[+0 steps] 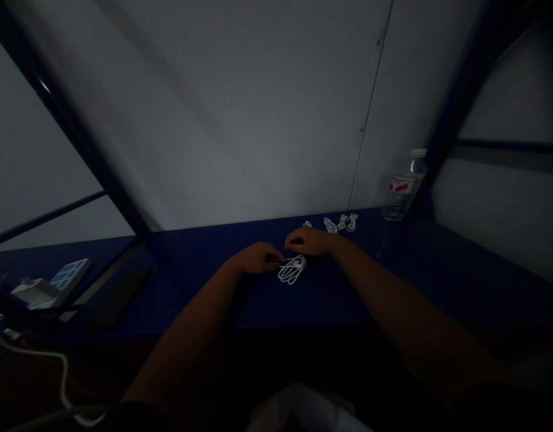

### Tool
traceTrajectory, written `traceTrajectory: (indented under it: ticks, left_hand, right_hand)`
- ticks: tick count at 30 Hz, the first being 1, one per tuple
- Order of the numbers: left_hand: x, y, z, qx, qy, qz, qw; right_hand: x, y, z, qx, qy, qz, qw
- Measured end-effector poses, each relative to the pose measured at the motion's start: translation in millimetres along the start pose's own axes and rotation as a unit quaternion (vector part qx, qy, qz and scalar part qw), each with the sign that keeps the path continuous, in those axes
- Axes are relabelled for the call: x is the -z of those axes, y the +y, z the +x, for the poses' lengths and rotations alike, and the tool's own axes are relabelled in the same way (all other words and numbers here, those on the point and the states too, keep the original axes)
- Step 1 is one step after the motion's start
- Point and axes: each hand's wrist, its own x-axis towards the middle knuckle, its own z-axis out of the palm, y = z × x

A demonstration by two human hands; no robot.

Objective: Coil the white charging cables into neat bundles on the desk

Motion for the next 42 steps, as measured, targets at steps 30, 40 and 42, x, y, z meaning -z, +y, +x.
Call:
traceTrajectory:
  ticks: [30, 40, 42]
  left_hand:
    - [23.9, -30.1, -16.5, 0.234, 0.133, -0.116, 0.956]
    - [29.1, -39.8, -21.1, 0.289, 0.157, -0.119, 0.937]
    - [27.7, -41.5, -19.8, 0.311, 0.175, -0.135, 0.924]
  right_hand:
    - [-12.1, -4.5, 10.6, -0.139, 0.002, -0.211, 0.967]
    - [-4.6, -17.1, 6.4, -0.033, 0.110, -0.156, 0.981]
    - [-2.0, -17.4, 4.8, 0.007, 0.010, -0.111, 0.994]
